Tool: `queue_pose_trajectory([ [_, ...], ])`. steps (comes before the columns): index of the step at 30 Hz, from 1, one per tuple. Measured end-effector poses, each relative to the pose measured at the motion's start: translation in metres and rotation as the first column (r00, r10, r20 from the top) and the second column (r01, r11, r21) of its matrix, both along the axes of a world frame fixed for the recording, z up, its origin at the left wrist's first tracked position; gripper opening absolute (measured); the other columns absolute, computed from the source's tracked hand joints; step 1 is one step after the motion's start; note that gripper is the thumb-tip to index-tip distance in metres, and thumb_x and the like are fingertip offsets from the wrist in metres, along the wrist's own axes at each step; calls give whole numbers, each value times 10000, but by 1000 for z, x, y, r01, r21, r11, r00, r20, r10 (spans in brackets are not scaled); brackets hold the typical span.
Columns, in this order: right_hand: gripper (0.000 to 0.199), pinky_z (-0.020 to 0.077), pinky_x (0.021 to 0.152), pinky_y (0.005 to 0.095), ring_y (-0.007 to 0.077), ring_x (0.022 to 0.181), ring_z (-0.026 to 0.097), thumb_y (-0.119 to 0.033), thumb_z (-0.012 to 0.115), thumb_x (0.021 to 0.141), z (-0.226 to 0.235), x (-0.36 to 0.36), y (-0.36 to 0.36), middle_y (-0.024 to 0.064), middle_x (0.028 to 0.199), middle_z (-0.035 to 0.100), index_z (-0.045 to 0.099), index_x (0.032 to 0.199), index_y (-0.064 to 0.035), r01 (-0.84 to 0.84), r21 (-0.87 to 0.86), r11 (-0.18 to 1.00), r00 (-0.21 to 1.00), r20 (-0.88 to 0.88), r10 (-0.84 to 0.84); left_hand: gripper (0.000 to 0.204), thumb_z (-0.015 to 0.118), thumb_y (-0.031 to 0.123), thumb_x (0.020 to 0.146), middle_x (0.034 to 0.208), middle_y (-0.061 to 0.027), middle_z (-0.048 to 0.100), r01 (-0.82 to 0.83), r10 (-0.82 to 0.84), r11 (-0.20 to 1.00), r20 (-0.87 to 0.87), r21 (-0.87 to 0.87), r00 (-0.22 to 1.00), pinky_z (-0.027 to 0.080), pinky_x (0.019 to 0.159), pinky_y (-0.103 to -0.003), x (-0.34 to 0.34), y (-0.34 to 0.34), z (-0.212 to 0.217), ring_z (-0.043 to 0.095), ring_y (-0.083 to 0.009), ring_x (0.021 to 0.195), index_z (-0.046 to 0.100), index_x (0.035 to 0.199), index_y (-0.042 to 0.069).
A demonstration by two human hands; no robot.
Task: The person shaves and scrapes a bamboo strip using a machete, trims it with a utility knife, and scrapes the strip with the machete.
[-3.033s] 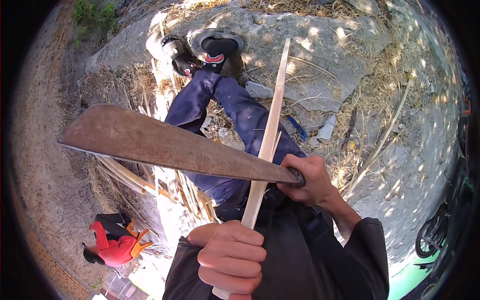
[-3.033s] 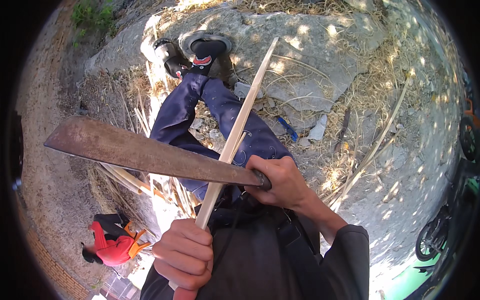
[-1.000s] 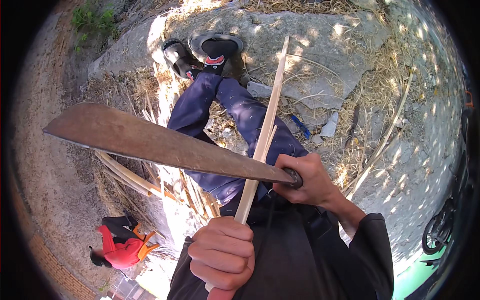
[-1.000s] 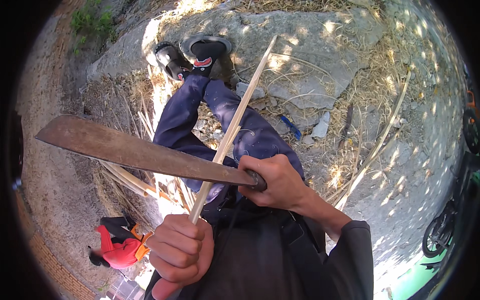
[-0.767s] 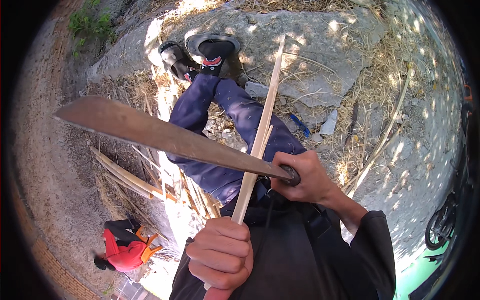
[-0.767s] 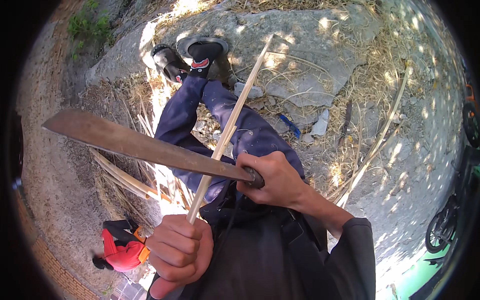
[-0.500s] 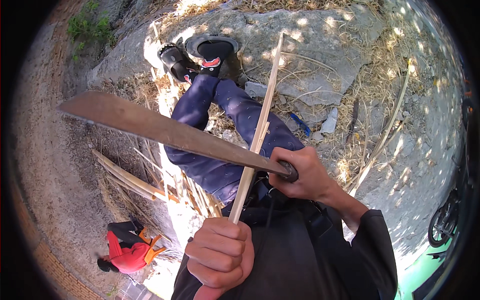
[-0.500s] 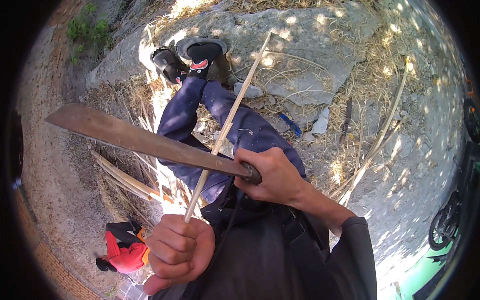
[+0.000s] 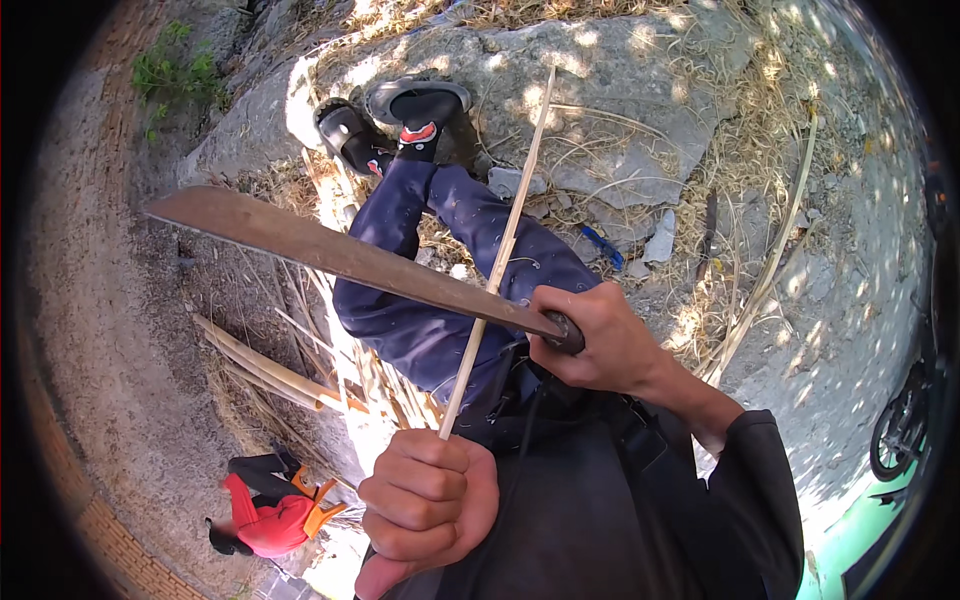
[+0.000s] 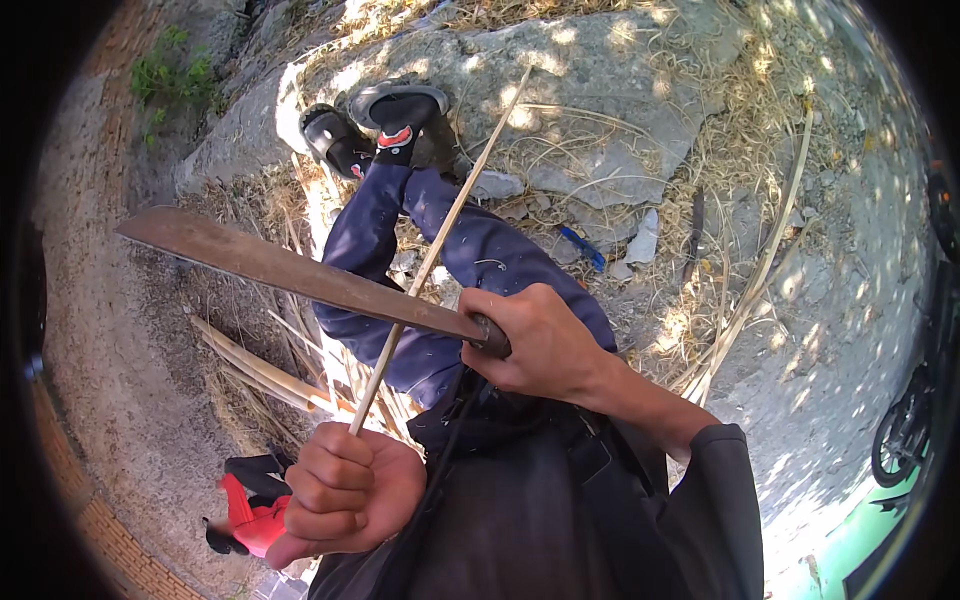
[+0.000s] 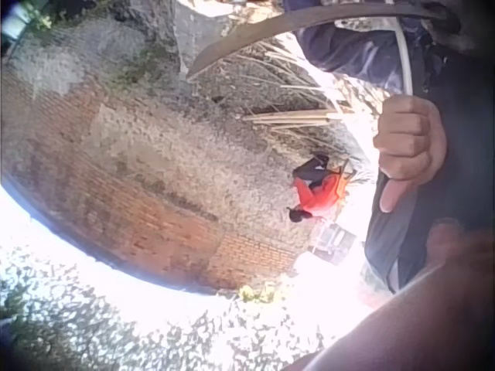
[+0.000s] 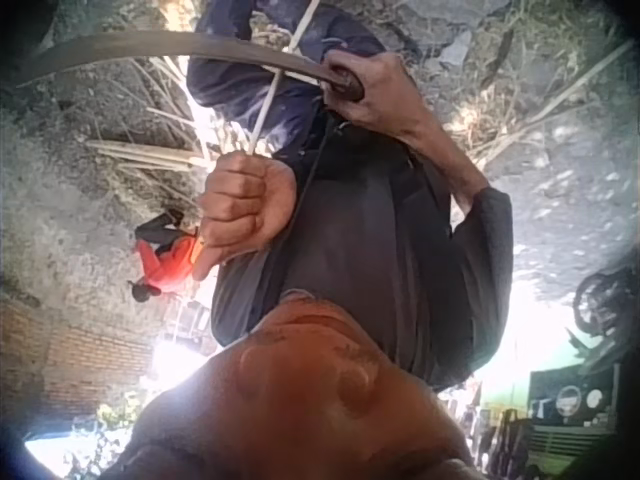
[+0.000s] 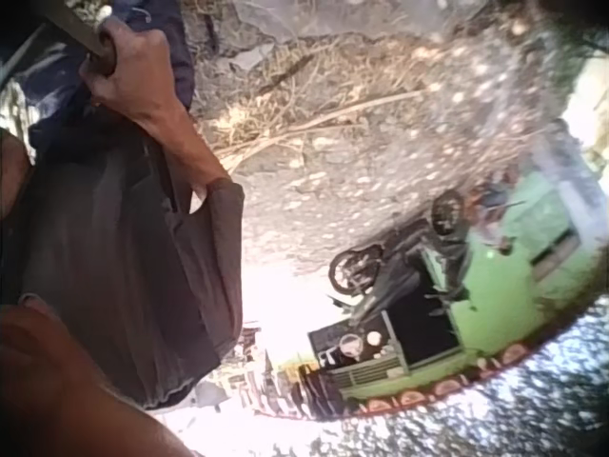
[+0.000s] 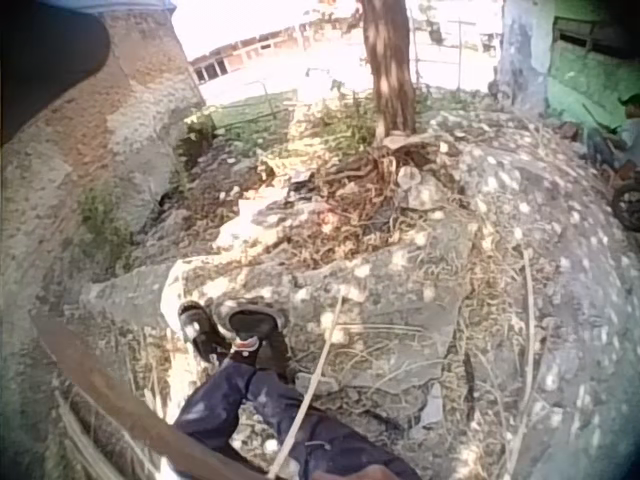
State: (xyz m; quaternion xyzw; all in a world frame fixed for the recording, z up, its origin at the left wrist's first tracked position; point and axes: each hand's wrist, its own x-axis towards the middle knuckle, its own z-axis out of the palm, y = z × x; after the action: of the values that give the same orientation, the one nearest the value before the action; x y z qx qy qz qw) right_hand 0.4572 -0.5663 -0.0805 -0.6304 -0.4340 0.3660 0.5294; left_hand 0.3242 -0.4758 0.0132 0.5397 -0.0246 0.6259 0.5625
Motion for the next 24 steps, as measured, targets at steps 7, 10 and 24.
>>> queue_pose_trajectory([
  [7,275,478,553,432,369,606,655,-124,807,773,-6,4,4,154,638,611,618,964,-68,38,-26,999,999,34,-37,748,251,555,1130,412,61,273,24,-24,1000,-9,9,1000,179,380,-250,-2,5,0,199,-74,328,450,568,103],
  [10,266,485,558,431,371,615,660,-126,794,779,-1,5,1,158,649,621,627,975,-62,-25,-1,1000,999,40,25,756,234,568,1127,411,59,275,41,-41,999,-20,11,999,181,379,-254,-3,5,0,200,-74,329,454,572,103],
  [24,280,505,597,446,382,645,670,-142,796,783,-21,15,11,151,668,638,632,997,-70,67,-127,990,994,96,-55,753,243,562,1127,413,64,273,64,-62,996,-40,56,997,174,367,-246,-6,11,-1,209,-65,327,463,575,100],
])
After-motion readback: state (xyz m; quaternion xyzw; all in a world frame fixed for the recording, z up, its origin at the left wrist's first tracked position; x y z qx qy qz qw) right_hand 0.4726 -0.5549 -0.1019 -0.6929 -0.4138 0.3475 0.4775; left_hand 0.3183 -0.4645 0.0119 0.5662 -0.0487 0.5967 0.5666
